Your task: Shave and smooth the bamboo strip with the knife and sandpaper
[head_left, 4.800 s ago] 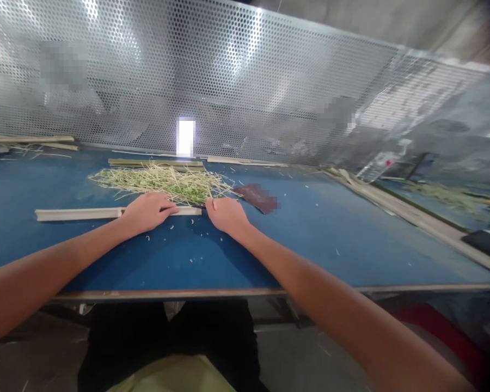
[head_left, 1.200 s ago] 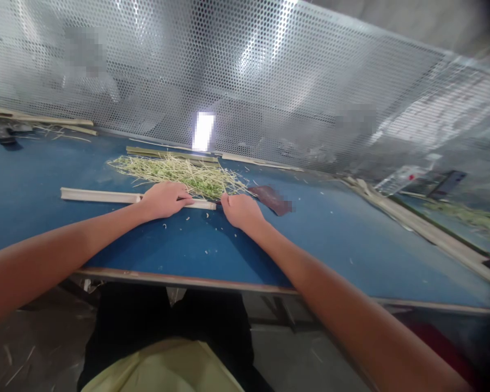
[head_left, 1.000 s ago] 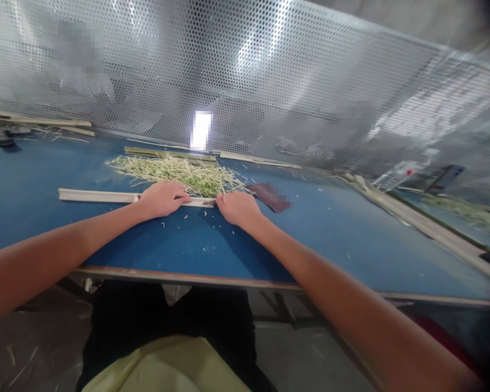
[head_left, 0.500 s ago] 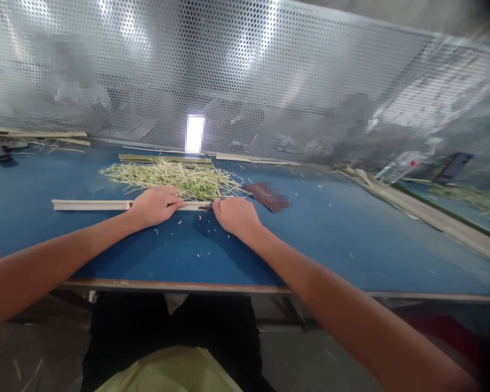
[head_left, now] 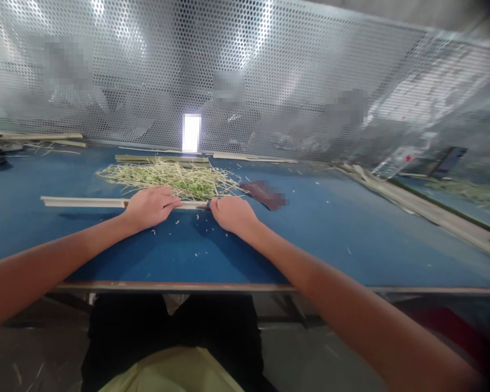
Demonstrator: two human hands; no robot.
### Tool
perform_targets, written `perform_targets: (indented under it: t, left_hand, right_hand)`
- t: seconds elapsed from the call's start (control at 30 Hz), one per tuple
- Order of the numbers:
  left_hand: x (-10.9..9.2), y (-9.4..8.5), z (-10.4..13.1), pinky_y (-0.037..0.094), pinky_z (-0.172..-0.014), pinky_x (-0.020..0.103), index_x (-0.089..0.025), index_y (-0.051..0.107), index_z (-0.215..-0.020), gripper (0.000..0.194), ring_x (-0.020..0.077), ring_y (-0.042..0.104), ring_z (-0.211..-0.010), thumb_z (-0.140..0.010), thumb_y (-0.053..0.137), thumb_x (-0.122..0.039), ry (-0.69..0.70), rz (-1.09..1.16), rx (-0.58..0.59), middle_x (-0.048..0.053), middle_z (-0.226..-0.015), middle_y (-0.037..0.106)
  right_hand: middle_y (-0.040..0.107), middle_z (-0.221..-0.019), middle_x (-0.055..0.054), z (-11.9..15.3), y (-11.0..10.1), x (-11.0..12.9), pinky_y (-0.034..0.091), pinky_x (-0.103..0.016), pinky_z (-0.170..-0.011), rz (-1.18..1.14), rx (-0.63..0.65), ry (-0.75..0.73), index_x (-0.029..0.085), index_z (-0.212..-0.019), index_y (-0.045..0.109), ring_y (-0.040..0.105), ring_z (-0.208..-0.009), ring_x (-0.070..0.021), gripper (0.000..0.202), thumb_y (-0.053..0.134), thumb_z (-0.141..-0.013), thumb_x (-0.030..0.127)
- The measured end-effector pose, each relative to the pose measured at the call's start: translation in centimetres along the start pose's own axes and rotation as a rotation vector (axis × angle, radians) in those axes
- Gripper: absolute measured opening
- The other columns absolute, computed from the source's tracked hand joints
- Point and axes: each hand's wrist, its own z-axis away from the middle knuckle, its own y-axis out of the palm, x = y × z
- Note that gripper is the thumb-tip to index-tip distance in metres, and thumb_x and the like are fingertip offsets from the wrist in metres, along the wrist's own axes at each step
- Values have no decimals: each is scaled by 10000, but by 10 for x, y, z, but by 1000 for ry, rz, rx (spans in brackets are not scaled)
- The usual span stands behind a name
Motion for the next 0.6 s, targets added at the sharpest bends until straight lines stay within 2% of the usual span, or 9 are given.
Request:
perform_targets:
  t: [0.1,0.2,0.3,0.37,0.43,0.53,0.6]
  left_hand:
    - [2,-1,1,429,-646,279,-218,739,-959,428,188,581,-807,-987,361,-416,-3,-70,-76,62,-783,634]
    - [3,-2,2,425,-626,281,-216,742,-946,432,188,583,-783,-990,355,-403,45,-101,-46,64,-773,633]
    - [3,-3,3,413,-606,275,-230,746,-966,441,189,589,-792,-994,341,-403,62,-127,-44,63,-779,642]
    - [3,-4,4,405,-599,268,-242,749,-969,444,185,590,-796,-995,340,-414,65,-140,-56,59,-782,647]
    - [2,-4,4,395,-588,260,-252,749,-962,443,181,591,-797,-994,344,-427,66,-141,-55,54,-785,650]
    - [-2,-4,4,391,-593,260,-265,738,-987,439,177,593,-807,-997,331,-429,64,-131,-9,45,-804,657]
    - [-7,-5,3,380,-589,257,-273,734,-993,437,174,593,-810,-998,326,-428,61,-128,36,42,-810,657]
  right_hand:
    - [710,-783,-166,-1,1,1,449,-333,-626,21,-4,-26,135,-792,741,653,-754,-273,536,277,-976,328]
    - [703,-765,-152,0,1,-4,418,-321,-601,16,-19,-41,144,-725,719,642,-703,-253,604,220,-993,353]
    - [658,-659,-119,2,-3,-17,363,-306,-581,-8,-34,-92,157,-618,657,606,-630,-224,673,178,-1001,435]
    - [609,-601,-81,5,-8,-27,323,-293,-579,-70,-90,-154,168,-602,614,568,-598,-195,678,148,-1005,451]
    - [582,-601,-45,8,-12,-33,299,-278,-577,-179,-178,-221,174,-663,605,531,-583,-167,622,169,-999,464]
    - [612,-660,-14,13,-15,-31,301,-256,-573,-313,-273,-286,174,-865,627,517,-580,-149,447,405,-911,558]
    - [659,-704,-14,13,-14,-24,313,-249,-581,-313,-290,-283,184,-1000,641,552,-609,-155,401,528,-856,540]
